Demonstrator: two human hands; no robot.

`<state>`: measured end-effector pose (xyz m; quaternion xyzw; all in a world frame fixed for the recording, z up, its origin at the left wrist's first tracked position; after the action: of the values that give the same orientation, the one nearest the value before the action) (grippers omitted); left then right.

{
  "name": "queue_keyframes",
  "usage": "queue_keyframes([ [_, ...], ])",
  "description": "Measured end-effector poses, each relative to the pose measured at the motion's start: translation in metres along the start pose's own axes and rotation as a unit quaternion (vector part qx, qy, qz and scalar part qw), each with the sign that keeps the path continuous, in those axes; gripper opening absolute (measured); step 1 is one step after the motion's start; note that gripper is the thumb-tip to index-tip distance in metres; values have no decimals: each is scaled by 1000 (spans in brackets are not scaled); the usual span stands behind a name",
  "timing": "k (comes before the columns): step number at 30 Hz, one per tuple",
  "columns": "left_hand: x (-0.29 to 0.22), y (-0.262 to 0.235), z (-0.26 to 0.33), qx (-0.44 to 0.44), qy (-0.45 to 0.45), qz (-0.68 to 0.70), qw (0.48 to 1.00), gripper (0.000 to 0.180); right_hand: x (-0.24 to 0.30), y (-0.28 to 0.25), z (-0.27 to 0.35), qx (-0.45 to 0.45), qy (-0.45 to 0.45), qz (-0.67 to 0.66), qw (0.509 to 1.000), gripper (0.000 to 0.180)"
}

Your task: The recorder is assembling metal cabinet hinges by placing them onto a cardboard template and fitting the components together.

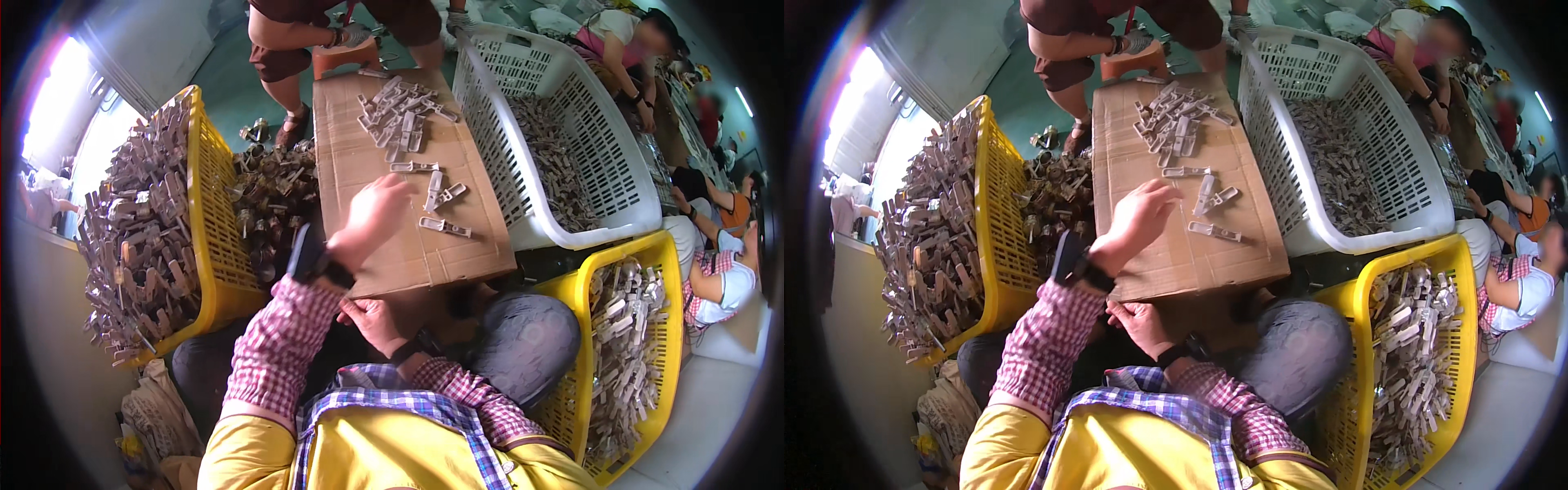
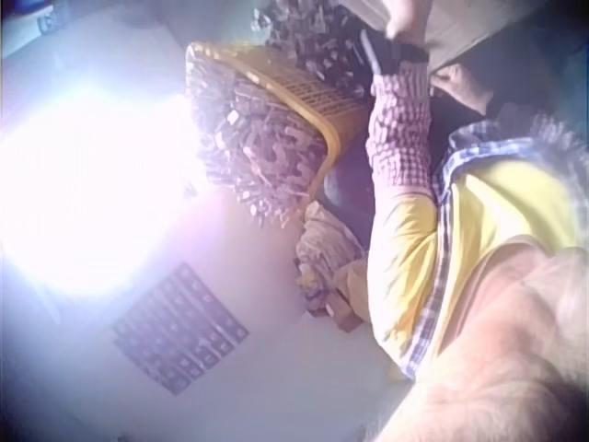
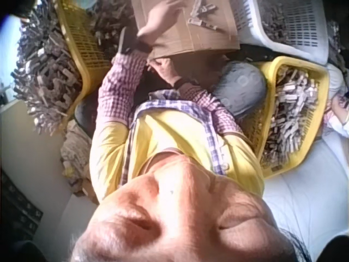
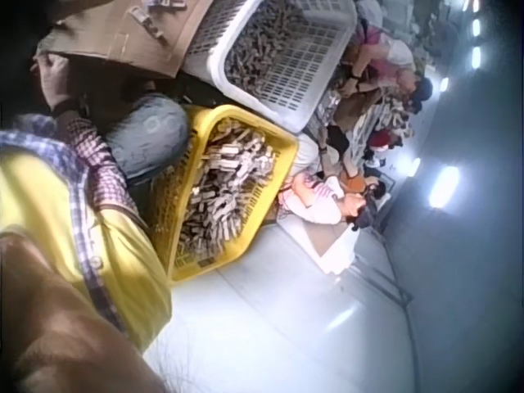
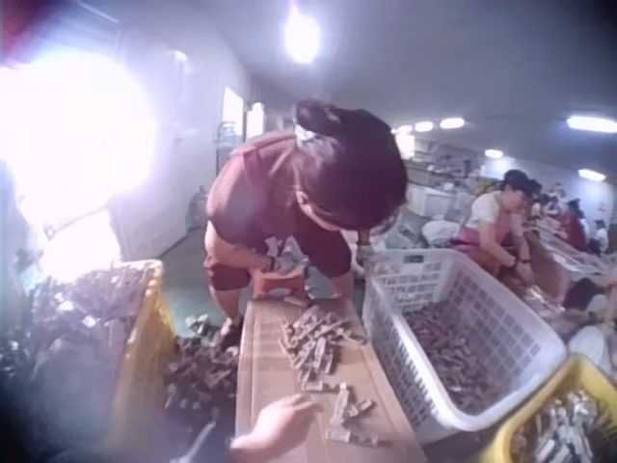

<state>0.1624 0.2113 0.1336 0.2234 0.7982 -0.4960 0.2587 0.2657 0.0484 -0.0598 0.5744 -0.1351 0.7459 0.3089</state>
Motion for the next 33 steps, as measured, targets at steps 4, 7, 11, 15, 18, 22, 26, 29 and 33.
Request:
queue_keyframes([
  [4,1,64,-56,56,153,-98,982,26,6,4,-1,6,6,5,1000,33],
  [7,15,83,-74,98,179,-111,973,27,7,4,-2,13,17,8,1000,34],
  [11,27,72,-64,104,141,-80,981,31,-1,6,-8,26,17,-10,999,36],
  [15,45,24,-27,129,-66,73,987,29,-8,2,-9,17,17,-20,1000,37],
  [18,92,-39,27,17,-186,313,931,32,-7,9,-6,19,21,-20,999,38],
  [22,124,-100,87,-76,-278,469,835,31,-1,5,-3,7,23,-4,1000,39],
  [26,146,-126,133,-112,-327,456,820,29,6,3,1,2,37,7,999,36],
  [29,149,-120,148,-109,-327,459,819,24,5,2,0,0,36,13,999,34],
  [33,165,-103,160,-85,-340,451,821,22,6,1,2,-5,40,36,999,33],
])
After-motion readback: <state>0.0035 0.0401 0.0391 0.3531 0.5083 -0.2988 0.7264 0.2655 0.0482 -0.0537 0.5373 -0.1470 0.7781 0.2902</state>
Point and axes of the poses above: each hand's wrist, its own z-axis away from the middle knuckle, its own y-axis out of the palm, x = y × z, the point moved 10 cm from there along -z, towards the middle knuckle, and after that the axes turned 8 degrees about z, right-handed, at the moved point
